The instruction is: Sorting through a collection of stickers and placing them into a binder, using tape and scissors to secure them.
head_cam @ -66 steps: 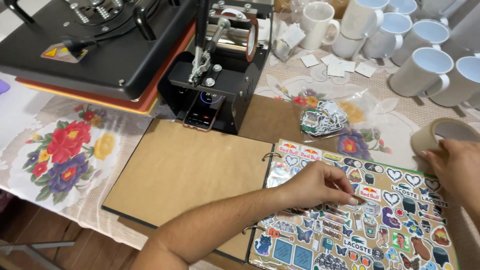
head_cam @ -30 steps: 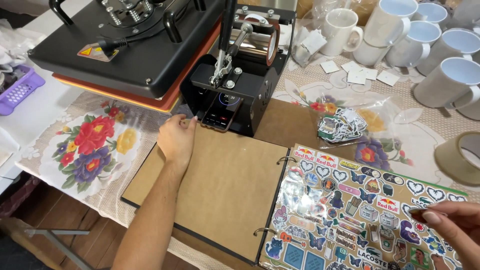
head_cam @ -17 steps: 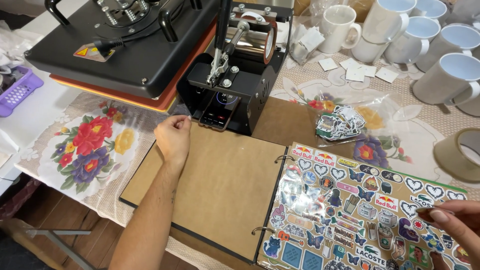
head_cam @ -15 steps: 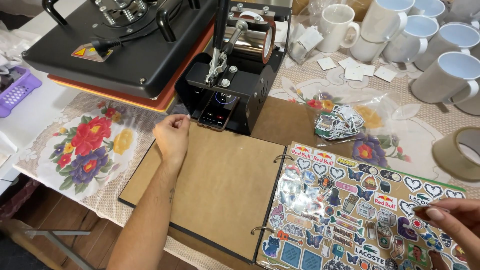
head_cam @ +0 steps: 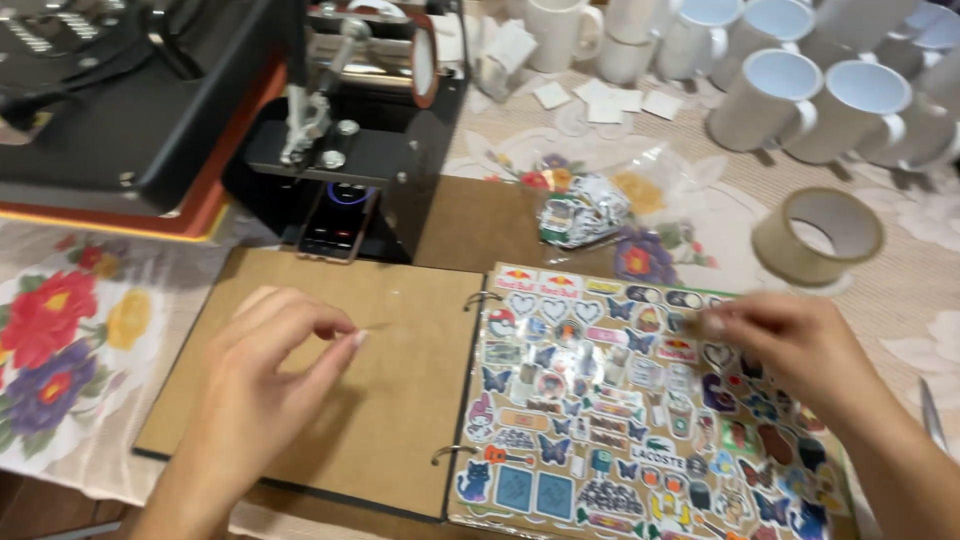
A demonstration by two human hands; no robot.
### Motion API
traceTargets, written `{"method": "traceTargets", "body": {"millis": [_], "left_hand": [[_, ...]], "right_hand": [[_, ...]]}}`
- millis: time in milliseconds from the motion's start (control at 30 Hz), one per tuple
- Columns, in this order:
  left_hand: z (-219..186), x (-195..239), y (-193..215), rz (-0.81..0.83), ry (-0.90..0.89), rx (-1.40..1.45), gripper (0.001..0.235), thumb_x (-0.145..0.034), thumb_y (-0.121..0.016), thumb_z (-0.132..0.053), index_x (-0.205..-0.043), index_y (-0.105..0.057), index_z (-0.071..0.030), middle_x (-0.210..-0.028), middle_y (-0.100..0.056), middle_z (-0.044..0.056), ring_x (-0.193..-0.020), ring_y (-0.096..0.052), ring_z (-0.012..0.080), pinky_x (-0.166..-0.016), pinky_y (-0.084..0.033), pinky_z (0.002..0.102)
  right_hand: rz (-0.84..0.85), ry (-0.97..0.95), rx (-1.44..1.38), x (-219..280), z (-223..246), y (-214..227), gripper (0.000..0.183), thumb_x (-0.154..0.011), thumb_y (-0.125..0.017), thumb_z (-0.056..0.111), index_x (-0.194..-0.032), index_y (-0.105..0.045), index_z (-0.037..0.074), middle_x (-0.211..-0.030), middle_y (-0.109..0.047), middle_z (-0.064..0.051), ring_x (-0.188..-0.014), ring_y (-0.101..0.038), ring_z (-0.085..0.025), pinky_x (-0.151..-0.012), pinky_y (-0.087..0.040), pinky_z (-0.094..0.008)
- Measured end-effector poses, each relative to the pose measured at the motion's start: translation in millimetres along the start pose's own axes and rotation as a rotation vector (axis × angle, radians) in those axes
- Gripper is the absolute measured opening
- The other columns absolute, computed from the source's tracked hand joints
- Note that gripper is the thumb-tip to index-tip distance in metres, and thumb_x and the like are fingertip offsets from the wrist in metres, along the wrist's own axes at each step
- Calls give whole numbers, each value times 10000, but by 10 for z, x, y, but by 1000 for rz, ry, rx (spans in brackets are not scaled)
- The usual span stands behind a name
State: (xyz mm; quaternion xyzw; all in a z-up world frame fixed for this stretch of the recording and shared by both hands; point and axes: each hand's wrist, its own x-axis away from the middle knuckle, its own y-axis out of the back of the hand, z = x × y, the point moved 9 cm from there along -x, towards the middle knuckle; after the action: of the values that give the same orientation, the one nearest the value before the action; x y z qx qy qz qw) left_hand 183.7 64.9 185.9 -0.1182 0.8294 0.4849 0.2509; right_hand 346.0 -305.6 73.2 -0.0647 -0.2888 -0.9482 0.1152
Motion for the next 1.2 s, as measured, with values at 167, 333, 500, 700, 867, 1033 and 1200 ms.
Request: {"method": "traceTargets", "body": {"millis": [167,333,500,700,867,1033,1200], "left_hand": [[-646,-347,-463,241,-134,239,89,-899,-703,-167,-850,-654,-111,-805,-662,11,-790,-616,186,-763,-465,316],[-1163,-602,-959,407,-294,442,93,-926,-680,-135,-880,-609,-97,-824,-626,36,-796,-580,222,-728,-448,348],[-1444,-830,-1245,498,-361,616,81,-914,-677,-179,-882,-616,-137,-828,-634,-4,-815,-601,194,-751,-447,338],[-1328,-976,-1762,798,-32,920,85,-890,-720,-200,-858,-675,-135,-791,-653,-40,-748,-592,67,-697,-491,249],[-1261,-1010,-1794,743,-30,984,103,-887,-721,-230,-862,-668,-145,-771,-637,-53,-722,-569,57,-667,-463,243],[-1246,-1012,-1738,681,-34,967,62,-903,-694,-190,-871,-657,-152,-774,-631,-47,-752,-577,71,-694,-486,253],[-1391,-1026,-1342,401,-310,707,88,-923,-647,-214,-898,-621,-134,-840,-629,9,-830,-603,190,-804,-464,337]], "right_hand": [[-137,-95,192,-513,-147,171,259,-956,-693,174,-1200,-748,108,-944,-776,-123,-768,-668,-211,-639,-480,-327],[-275,-18,411,-707,-251,338,147,-952,-708,207,-1054,-787,137,-969,-773,-91,-889,-700,-227,-781,-524,-408],[-114,-150,530,-714,-324,282,179,-978,-618,227,-1087,-757,202,-920,-807,6,-901,-731,-153,-803,-514,-391],[-127,171,867,-737,-243,175,310,-930,-630,309,-1215,-722,230,-1247,-658,-33,-991,-697,-363,-744,-572,-525],[-130,435,191,18,499,407,258,-909,-642,254,-1020,-801,84,-998,-797,-59,-846,-723,-160,-668,-551,-289],[-160,560,86,598,951,573,236,-889,-598,136,-928,-785,-1,-957,-785,-123,-920,-725,-186,-820,-527,-293],[-361,674,415,854,1062,543,305,-778,-717,218,-1048,-758,82,-1024,-699,-97,-978,-652,-239,-915,-474,-380]]}}
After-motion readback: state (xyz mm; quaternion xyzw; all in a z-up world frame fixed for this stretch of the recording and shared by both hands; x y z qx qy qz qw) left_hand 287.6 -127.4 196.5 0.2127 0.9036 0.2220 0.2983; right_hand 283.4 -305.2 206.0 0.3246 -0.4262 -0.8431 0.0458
